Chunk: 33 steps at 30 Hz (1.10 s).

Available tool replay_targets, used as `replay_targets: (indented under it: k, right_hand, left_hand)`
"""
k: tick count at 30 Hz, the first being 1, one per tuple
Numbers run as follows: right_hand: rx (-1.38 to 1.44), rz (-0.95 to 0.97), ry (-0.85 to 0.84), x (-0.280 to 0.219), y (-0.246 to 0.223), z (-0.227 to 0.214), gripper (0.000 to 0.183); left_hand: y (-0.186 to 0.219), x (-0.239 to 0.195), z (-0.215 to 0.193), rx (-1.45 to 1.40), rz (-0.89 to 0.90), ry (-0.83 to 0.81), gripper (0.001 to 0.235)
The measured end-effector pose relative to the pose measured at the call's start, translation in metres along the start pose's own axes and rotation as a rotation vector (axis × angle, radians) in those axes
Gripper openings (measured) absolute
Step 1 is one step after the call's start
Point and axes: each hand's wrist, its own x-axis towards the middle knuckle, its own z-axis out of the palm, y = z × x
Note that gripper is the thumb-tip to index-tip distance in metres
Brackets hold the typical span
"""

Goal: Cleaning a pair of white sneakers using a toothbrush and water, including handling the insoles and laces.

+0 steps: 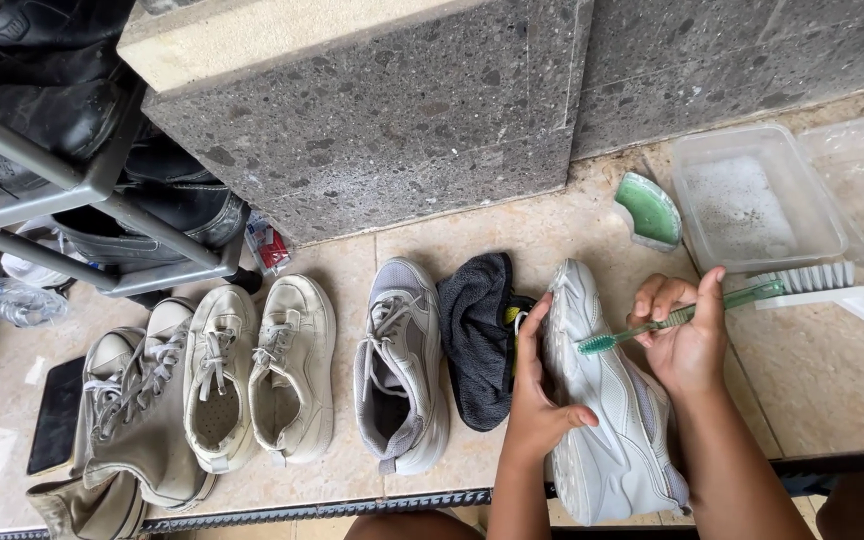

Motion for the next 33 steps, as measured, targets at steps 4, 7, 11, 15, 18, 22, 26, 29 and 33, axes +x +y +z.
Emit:
replay_targets:
  k: [4, 7, 11, 15, 18, 22, 26, 29, 33]
  right_hand:
    - [0.143, -0.041, -0.109, 0.003, -0.001, -0.006, 0.054]
    - [0.142, 0.135, -0.105, 0.006, 0.004, -0.011, 0.061]
    - [0.075, 0.099, -0.081, 0.003, 0.002, -0.006, 0.060]
    - [0.067, 0.142, -0.088, 0.001, 0.000, -0.008, 0.065]
    - [-0.025, 0.093, 0.008, -0.001, -0.002, -0.002, 0.061]
    - [0.152, 0.105, -0.202, -0.001, -0.004, -0.004, 0.068]
    - [0.088, 0.068, -0.130, 0.000, -0.003, -0.004, 0.062]
    - [0.049, 0.098, -0.103, -0.002, -0.004, -0.001, 0.063]
    - [0.044, 0.097, -0.053, -0.002, -0.004, -0.005, 0.063]
  left_hand:
    - [-0.003, -0.001, 0.000, -0.019, -0.001, 0.011, 0.125]
    - [-0.006, -0.002, -0.001, 0.002, 0.023, 0.023, 0.125]
    - [-0.006, -0.003, -0.002, -0.010, 0.010, 0.027, 0.125]
    - [-0.011, -0.006, -0.004, 0.010, -0.001, 0.023, 0.123]
    - [-0.009, -0.005, -0.004, 0.024, 0.000, 0.029, 0.124]
    - [-0.007, -0.005, -0.005, 0.019, -0.005, 0.031, 0.126]
    - [-0.004, -0.005, -0.004, 0.033, -0.016, 0.025, 0.125]
    - [-0.004, -0.005, -0.004, 0.044, -0.007, 0.024, 0.124]
    - [-0.003, -0.004, -0.003, 0.054, 0.008, 0.014, 0.119]
